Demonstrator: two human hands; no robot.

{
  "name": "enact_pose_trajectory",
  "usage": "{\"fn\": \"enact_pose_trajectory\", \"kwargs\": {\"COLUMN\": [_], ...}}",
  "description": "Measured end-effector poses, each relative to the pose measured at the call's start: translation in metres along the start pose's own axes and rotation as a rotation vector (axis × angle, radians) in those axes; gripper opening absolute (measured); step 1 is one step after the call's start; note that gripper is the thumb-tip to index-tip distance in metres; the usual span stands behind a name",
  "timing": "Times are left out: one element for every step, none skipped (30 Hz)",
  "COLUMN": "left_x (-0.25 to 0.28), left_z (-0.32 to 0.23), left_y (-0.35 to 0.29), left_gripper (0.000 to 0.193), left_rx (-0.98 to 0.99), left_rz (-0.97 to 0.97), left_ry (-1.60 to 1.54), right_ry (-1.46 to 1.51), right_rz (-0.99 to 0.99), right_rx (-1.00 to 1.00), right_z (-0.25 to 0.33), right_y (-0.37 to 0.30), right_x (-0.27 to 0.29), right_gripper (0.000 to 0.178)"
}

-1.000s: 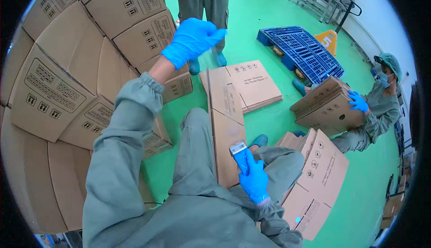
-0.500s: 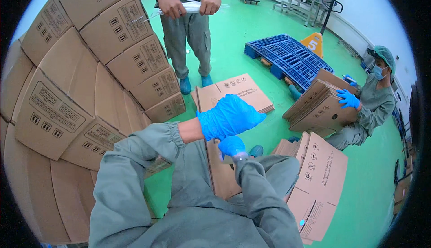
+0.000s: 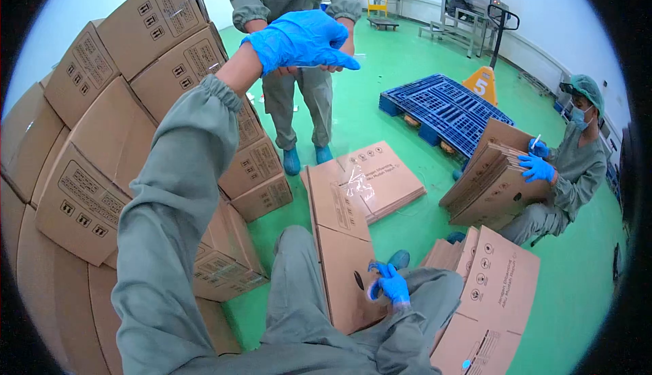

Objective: Assemble and seal cardboard boxes using a tape dispenser.

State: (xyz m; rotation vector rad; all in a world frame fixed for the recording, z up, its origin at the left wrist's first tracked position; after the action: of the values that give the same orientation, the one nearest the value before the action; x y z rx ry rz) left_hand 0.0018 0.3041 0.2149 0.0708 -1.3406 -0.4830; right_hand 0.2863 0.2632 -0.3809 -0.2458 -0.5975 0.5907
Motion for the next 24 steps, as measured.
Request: {"fn": "enact_pose_trajectory", "kwargs": {"left_x": [-0.001, -0.004, -0.008, -0.014, -0.017, -0.022, -0.029, -0.035, -0.045, -0.054, -0.063, -0.076, -0.088, -0.095, -0.101, -0.109, -0.117, -0.126, -0.138, -0.145, -0.148, -0.159, -0.162, -0.135], "left_z": [0.009, 0.018, 0.029, 0.044, 0.058, 0.072, 0.085, 0.098, 0.109, 0.118, 0.127, 0.142, 0.151, 0.162, 0.17, 0.184, 0.19, 0.196, 0.205, 0.211, 0.209, 0.219, 0.226, 0.23], "left_y": [0.003, 0.007, 0.011, 0.017, 0.023, 0.029, 0.036, 0.043, 0.049, 0.053, 0.057, 0.06, 0.063, 0.063, 0.065, 0.066, 0.069, 0.073, 0.073, 0.076, 0.081, 0.075, 0.071, 0.071], "left_gripper": [0.061, 0.061, 0.062, 0.061, 0.061, 0.059, 0.057, 0.056, 0.056, 0.056, 0.057, 0.058, 0.058, 0.059, 0.059, 0.062, 0.062, 0.064, 0.067, 0.078, 0.078, 0.093, 0.108, 0.138], "left_rx": [0.005, -0.006, -0.007, 0.042, 0.043, 0.046, 0.049, 0.077, 0.09, 0.076, 0.062, 0.147, 0.152, 0.179, 0.18, 0.268, 0.267, 0.291, 0.376, 0.437, 0.389, 0.553, 0.687, 0.774], "left_rz": [0.002, 0.016, 0.042, 0.083, 0.085, 0.114, 0.136, 0.113, 0.129, 0.115, 0.101, 0.12, 0.135, 0.098, 0.049, 0.059, 0.067, 0.123, 0.222, 0.286, 0.268, 0.412, 0.502, 0.044], "left_ry": [0.01, 0.081, 0.157, 0.137, 0.147, 0.107, 0.066, 0.039, 0.044, 0.015, -0.015, -0.043, -0.045, -0.041, -0.057, -0.113, -0.123, -0.159, -0.159, -0.103, -0.154, -0.037, 0.058, 0.175], "right_ry": [0.019, -0.099, -0.229, -0.156, -0.127, -0.101, -0.077, -0.101, -0.053, -0.075, -0.138, -0.085, -0.084, -0.201, -0.333, -0.206, -0.188, -0.117, -0.083, -0.05, -0.09, -0.141, -0.134, -0.071], "right_rz": [-0.01, -0.054, -0.11, -0.101, -0.076, -0.032, 0.012, 0.045, 0.062, 0.083, 0.126, 0.151, 0.151, 0.141, 0.115, 0.08, 0.093, 0.06, 0.05, 0.04, 0.046, 0.019, 0.051, 0.03], "right_rx": [0.024, -0.004, -0.034, -0.052, -0.04, 0.008, 0.054, 0.058, 0.099, 0.028, -0.075, 0.014, 0.012, 0.015, 0.019, -0.122, -0.153, -0.126, -0.12, -0.114, -0.155, -0.167, -0.194, -0.078], "right_z": [-0.003, -0.01, -0.018, -0.026, -0.031, -0.034, -0.035, -0.039, -0.039, -0.045, -0.053, -0.047, -0.046, -0.046, -0.045, -0.053, -0.055, -0.052, -0.051, -0.05, -0.052, -0.052, -0.054, -0.044], "right_y": [0.002, 0.005, 0.007, 0.01, 0.013, 0.016, 0.018, 0.019, 0.02, 0.021, 0.022, 0.022, 0.023, 0.023, 0.024, 0.023, 0.024, 0.024, 0.024, 0.023, 0.022, 0.021, 0.019, 0.02], "right_x": [-0.002, -0.002, -0.002, -0.008, -0.015, -0.024, -0.032, -0.037, -0.041, -0.044, -0.047, -0.049, -0.049, -0.048, -0.045, -0.042, -0.043, -0.042, -0.041, -0.042, -0.042, -0.04, -0.041, -0.04], "right_gripper": [0.047, 0.049, 0.05, 0.051, 0.051, 0.05, 0.051, 0.051, 0.051, 0.052, 0.054, 0.059, 0.059, 0.062, 0.065, 0.067, 0.067, 0.067, 0.067, 0.067, 0.066, 0.066, 0.066, 0.067]}}
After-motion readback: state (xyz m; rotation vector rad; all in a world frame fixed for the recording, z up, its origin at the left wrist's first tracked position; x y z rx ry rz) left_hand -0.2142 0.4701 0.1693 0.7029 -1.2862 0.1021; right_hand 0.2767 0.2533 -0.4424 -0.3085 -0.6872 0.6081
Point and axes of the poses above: each hand's wrist, its own y-axis towards the middle knuckle, its own x-axis out of the back of the hand, z = x × y, the point moved 7 cm from there along y, towards the middle knuckle, and after that the axes turned 4 degrees about -y, right-handed, at the moved point
